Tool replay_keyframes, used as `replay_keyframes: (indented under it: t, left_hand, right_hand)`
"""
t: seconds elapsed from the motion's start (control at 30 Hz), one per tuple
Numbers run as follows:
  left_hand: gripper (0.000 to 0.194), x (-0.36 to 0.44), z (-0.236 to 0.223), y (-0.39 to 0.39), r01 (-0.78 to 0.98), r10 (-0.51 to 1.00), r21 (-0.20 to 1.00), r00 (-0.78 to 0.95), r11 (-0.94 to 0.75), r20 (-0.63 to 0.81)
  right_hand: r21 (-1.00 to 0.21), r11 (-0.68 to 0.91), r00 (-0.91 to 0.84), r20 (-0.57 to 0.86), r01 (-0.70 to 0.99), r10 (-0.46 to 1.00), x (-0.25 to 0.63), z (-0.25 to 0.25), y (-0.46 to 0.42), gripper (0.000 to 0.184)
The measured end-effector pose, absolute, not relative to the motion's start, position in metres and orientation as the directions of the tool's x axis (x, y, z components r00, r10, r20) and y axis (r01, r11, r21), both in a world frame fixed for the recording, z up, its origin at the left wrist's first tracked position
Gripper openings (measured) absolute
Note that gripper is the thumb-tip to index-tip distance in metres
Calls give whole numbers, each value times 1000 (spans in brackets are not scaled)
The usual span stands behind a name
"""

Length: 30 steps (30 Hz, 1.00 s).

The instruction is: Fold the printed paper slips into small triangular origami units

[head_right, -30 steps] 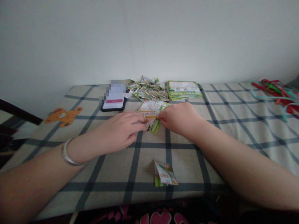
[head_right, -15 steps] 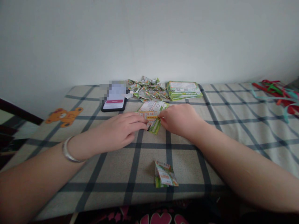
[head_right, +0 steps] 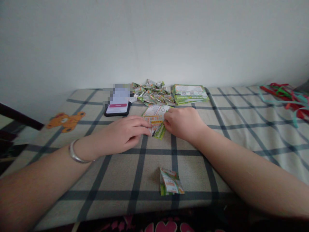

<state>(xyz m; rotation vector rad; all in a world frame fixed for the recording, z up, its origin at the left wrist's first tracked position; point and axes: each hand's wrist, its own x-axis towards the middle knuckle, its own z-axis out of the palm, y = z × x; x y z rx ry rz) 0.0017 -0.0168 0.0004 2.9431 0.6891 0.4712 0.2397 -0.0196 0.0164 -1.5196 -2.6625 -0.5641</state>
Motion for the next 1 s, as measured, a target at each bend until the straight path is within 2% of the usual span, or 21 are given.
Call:
replay_keyframes:
  t: [0.17,0.47,0.77,1.0]
  left_hand:
    - [22,2,-1,-16,468,502,181,813,-865,296]
    - [25,3,-3,-16,427,457,162,828,-890,325]
    - [25,4,-4,-16,432,432,80,835,-898,342]
    - [22,4,0,-17,481,462,32,819,-876,341]
  right_hand:
    - [292,484,-555,257,825,791,242,13,-16,24]
    - [318,637,-711,272,702,648,249,9,-8,20]
    - [403,734,-836,203,546,510,250,17,-3,20]
    - [423,739,-852,278,524,444,247,15,-6,21]
